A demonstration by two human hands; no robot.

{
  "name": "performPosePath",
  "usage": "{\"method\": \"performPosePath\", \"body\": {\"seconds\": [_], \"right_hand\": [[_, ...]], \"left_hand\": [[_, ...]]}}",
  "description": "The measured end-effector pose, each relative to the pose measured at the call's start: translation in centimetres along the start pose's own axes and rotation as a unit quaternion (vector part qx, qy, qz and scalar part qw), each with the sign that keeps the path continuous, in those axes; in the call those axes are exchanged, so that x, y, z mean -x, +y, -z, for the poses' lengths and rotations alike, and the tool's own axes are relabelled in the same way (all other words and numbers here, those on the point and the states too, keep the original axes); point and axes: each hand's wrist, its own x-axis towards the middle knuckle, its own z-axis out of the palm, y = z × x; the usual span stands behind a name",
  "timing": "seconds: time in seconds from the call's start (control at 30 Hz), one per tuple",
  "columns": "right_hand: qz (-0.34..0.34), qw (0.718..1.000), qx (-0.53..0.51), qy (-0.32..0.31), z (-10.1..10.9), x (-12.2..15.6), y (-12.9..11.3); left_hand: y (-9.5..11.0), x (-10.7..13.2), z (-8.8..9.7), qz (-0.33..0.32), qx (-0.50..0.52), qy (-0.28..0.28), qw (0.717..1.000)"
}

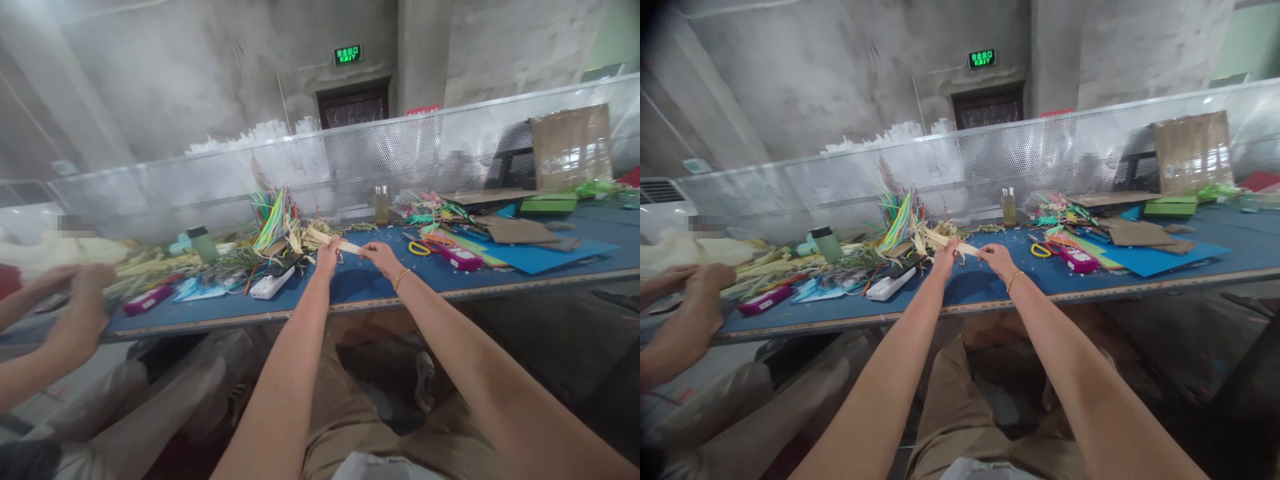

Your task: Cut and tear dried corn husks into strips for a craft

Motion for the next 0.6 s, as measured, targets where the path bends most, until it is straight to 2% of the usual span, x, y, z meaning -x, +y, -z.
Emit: {"method": "performPosePath", "body": {"seconds": [0.13, 0.3, 0.5, 0.6], "right_hand": [[-0.003, 0.999, -0.039, 0.009, -0.04, -0.23, 0.33], [-0.036, 0.991, -0.124, 0.030, -0.24, -0.43, 0.45], [-0.047, 0.987, -0.151, 0.019, -0.18, -0.30, 0.15], [-0.034, 0.991, -0.132, 0.008, -0.12, -0.27, 0.33]], "left_hand": [[-0.11, 0.00, -0.09, -0.010, 0.005, -0.001, 1.000], [-0.13, -0.07, -0.05, -0.011, 0.019, 0.036, 0.999], [-0.28, -0.27, 0.15, -0.021, 0.014, 0.053, 0.998], [-0.30, -0.31, 0.17, -0.030, -0.001, 0.051, 0.998]]}}
